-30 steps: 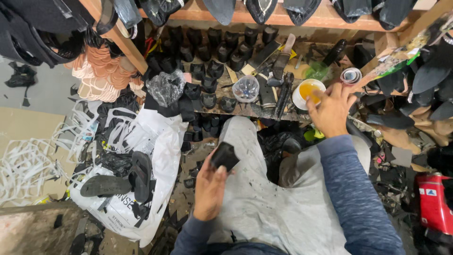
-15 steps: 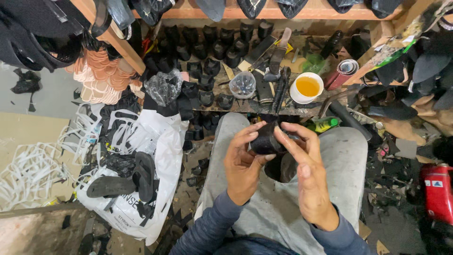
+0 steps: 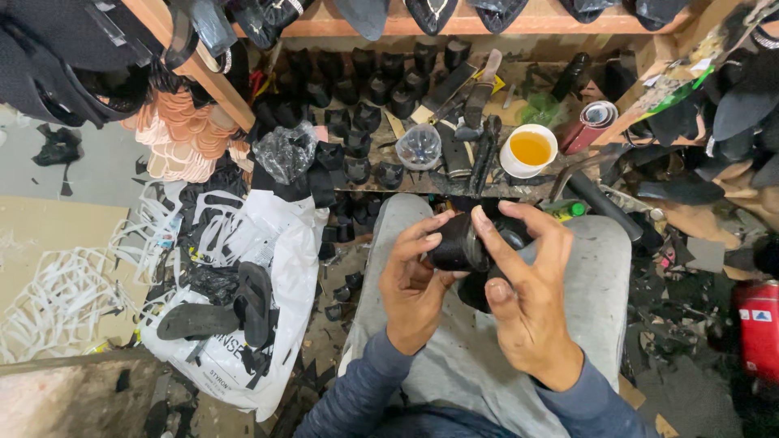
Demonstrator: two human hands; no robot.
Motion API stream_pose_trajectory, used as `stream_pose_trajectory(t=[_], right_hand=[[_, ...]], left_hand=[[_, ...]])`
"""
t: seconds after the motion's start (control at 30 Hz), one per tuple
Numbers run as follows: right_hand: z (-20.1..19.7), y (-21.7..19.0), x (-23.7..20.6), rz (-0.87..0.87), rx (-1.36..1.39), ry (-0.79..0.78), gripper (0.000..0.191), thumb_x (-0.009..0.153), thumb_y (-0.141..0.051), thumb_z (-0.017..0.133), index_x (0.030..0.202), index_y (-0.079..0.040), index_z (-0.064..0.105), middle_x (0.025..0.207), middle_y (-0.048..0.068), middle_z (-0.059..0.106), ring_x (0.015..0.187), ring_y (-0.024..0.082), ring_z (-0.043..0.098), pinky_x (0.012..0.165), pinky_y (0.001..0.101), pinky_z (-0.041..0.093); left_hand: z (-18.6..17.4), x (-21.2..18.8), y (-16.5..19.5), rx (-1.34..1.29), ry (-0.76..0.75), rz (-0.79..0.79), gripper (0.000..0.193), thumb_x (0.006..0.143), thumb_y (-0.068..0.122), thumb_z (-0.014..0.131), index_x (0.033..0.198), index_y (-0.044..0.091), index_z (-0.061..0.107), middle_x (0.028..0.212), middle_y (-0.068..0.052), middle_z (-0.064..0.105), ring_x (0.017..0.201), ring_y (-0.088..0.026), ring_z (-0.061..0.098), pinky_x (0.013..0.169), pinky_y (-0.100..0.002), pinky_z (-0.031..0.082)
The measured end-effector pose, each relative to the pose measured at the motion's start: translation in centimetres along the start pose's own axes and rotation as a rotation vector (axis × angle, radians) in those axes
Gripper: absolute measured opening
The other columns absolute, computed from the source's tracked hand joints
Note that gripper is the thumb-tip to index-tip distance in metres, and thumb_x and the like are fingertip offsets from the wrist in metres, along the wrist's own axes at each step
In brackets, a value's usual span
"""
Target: The person sits on the floor and repeatedly picks up small black shoe components, presses them together by hand, and places them back down. The person handles the parts one at a time without using any tools.
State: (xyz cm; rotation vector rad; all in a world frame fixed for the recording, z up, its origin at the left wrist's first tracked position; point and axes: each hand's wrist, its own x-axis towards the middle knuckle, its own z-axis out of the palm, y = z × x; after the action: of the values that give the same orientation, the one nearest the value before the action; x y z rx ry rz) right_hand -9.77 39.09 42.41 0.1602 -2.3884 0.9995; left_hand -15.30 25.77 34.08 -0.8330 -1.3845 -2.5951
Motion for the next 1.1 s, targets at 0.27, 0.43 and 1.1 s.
stream_pose_trajectory(t=[0.27, 0.43, 1.1], right_hand=[[-0.4, 1.3, 0.2, -0.127, 0.025, -0.079, 0.064, 0.109, -0.062, 0.029, 0.145, -0.021, 0.062, 0.150, 0.019, 0.047, 0.135, 0.036, 0.040, 0.121, 0.0495, 0.024], [-0.9, 1.6, 0.4, -0.167, -0.117, -0.099, 0.059, 0.107, -0.060, 0.031, 0.141, -0.027, 0.065, 0.145, 0.017, 0.047, 0.134, 0.037, 0.039, 0.117, 0.0503, 0.022], [-1.0, 1.9, 1.9, -0.260, -0.168, -0.125, 0.047, 0.102, -0.052, 0.041, 0.137, -0.032, 0.067, 0.149, 0.014, 0.045, 0.139, 0.039, 0.035, 0.119, 0.0535, 0.018]], left_hand=[[-1.1, 0.4, 1.0, -0.019, -0.068, -0.053, 0.053, 0.097, -0.016, 0.065, 0.144, 0.006, 0.052, 0.155, -0.018, 0.049, 0.146, -0.031, 0.053, 0.116, -0.041, 0.054], [-2.1, 0.6, 1.6, 0.110, -0.083, -0.167, 0.055, 0.100, -0.004, 0.067, 0.151, 0.000, 0.048, 0.152, -0.017, 0.054, 0.141, -0.025, 0.054, 0.121, -0.036, 0.046], [-2.3, 1.8, 2.9, -0.391, -0.076, -0.592, 0.055, 0.115, 0.041, 0.041, 0.153, 0.000, 0.043, 0.113, -0.010, 0.062, 0.089, -0.017, 0.059, 0.078, -0.032, 0.051]])
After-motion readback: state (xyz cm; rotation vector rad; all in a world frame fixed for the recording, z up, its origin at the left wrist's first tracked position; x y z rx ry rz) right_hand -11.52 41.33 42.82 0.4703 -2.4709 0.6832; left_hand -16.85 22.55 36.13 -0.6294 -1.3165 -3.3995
